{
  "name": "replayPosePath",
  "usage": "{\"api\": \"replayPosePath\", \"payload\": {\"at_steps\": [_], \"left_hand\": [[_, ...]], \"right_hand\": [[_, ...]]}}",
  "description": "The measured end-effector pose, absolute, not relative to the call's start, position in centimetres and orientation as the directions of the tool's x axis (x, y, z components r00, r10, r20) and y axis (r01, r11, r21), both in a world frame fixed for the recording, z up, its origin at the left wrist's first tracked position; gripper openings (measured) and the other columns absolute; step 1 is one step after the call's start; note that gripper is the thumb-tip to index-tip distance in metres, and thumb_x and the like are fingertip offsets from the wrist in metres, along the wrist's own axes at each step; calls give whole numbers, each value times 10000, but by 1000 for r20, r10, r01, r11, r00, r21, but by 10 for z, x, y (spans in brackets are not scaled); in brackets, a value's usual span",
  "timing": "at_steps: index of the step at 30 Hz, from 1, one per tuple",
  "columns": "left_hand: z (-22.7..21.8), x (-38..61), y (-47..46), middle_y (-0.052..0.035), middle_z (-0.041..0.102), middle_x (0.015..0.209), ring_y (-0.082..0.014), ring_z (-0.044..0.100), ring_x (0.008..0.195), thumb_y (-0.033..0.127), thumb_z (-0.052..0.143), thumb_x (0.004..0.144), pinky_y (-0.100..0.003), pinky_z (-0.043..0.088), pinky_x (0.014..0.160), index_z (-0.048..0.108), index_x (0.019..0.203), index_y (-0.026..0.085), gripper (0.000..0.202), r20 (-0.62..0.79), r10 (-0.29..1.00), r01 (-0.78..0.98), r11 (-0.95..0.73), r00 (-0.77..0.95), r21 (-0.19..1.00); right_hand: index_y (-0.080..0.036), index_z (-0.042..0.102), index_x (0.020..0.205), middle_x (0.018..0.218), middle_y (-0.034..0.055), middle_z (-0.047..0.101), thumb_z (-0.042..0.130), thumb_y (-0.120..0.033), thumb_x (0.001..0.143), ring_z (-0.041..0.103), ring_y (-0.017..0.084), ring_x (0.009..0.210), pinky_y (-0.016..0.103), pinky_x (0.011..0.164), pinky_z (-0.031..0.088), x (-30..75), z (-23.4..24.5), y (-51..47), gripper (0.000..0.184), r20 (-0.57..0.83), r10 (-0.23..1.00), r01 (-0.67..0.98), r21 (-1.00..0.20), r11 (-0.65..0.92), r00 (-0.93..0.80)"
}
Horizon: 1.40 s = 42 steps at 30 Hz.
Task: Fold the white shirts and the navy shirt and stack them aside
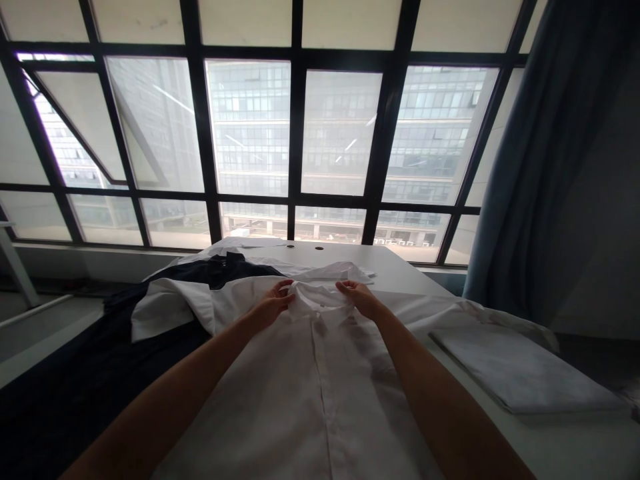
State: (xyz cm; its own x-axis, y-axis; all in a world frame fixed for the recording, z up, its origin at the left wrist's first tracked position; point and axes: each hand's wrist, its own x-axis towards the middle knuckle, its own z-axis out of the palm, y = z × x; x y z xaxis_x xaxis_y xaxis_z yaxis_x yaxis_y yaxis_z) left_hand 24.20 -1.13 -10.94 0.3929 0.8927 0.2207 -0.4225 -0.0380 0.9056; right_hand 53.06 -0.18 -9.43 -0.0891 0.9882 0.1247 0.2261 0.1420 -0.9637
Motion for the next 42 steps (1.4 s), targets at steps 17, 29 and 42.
{"api": "replayPosePath", "payload": {"at_steps": [17,29,42], "left_hand": [[-103,245,-10,-5,644,745,-137,569,694,332,856,530,-265,441,669,673,879,150,434,352,936,-194,-343,9,919],[-107,244,-6,-13,639,710,-162,578,694,421,843,552,-279,440,662,676,849,158,430,346,936,-102,-350,-58,931],[-109,242,-4,-19,642,697,-179,578,699,344,814,595,-286,453,676,687,801,168,300,354,929,-45,-360,-105,932]], "right_hand": [[-144,594,661,545,27,612,705,-415,793,578,113,499,210,483,487,542,-77,-11,321,-81,993,592,-806,-13,-88],[-101,681,858,703,81,700,843,-439,631,674,160,626,259,591,586,533,-58,-32,438,-332,900,524,-839,-145,-283],[-98,651,593,543,111,667,769,-148,688,646,195,476,268,430,538,513,-57,-31,159,-345,926,715,-685,-137,-153]]}}
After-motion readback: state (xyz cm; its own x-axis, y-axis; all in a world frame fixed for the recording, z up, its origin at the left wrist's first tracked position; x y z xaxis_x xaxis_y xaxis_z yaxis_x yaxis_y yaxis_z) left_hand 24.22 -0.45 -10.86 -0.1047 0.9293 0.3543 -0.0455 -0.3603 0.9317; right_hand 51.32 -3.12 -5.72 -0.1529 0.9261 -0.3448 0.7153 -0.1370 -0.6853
